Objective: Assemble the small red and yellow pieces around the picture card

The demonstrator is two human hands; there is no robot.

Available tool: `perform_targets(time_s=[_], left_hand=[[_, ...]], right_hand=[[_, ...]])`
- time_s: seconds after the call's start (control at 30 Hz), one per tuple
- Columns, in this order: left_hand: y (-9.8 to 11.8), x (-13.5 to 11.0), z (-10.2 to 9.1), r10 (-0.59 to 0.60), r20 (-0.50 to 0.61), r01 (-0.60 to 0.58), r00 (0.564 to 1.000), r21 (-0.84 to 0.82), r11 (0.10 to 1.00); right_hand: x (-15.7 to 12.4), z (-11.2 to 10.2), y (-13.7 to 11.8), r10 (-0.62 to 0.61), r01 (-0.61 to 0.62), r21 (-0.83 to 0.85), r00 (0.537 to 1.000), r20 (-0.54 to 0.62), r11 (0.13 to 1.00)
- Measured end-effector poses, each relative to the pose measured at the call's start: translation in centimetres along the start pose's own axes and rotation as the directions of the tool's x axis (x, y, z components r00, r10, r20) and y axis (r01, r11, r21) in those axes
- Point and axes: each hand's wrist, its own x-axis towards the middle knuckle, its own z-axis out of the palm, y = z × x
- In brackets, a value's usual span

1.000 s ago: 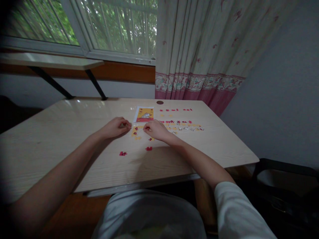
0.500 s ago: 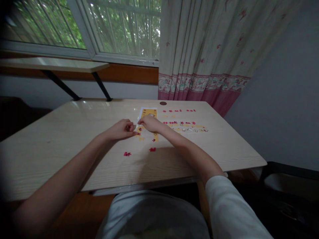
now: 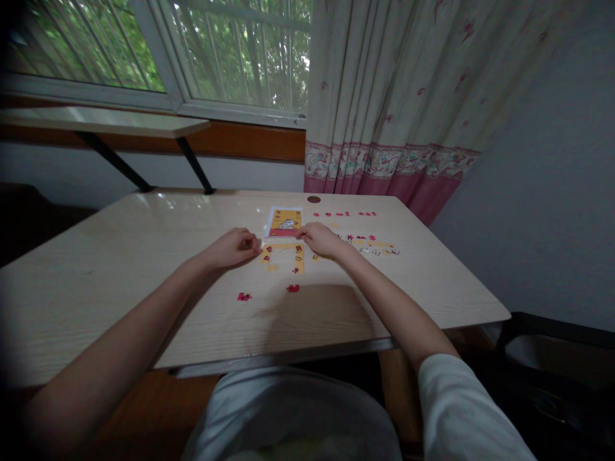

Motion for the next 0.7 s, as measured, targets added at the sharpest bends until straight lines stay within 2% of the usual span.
perform_targets(time_s=[0.2,0.47,0.7], left_hand=[[-0.2,0.0,0.3,-0.003,-0.026,0.003,1.0,-0.001,1.0],[-0.5,0.1,1.1,0.026,-0.008,-0.026,1.0,-0.013,1.0],[-0.5,0.2,1.0,0.035,-0.001,-0.035,0.999,-0.031,0.999]], right_hand=[[-1.5,-0.5,-0.3,0.046,-0.043,-0.087,0.998,0.037,0.995],[-1.8,0.4,-0.2,0.008,0.0,-0.138,0.998,0.063,0.99],[-1.8,0.4,-0.1,0.002,0.005,-0.139,0.999,0.054,0.99]])
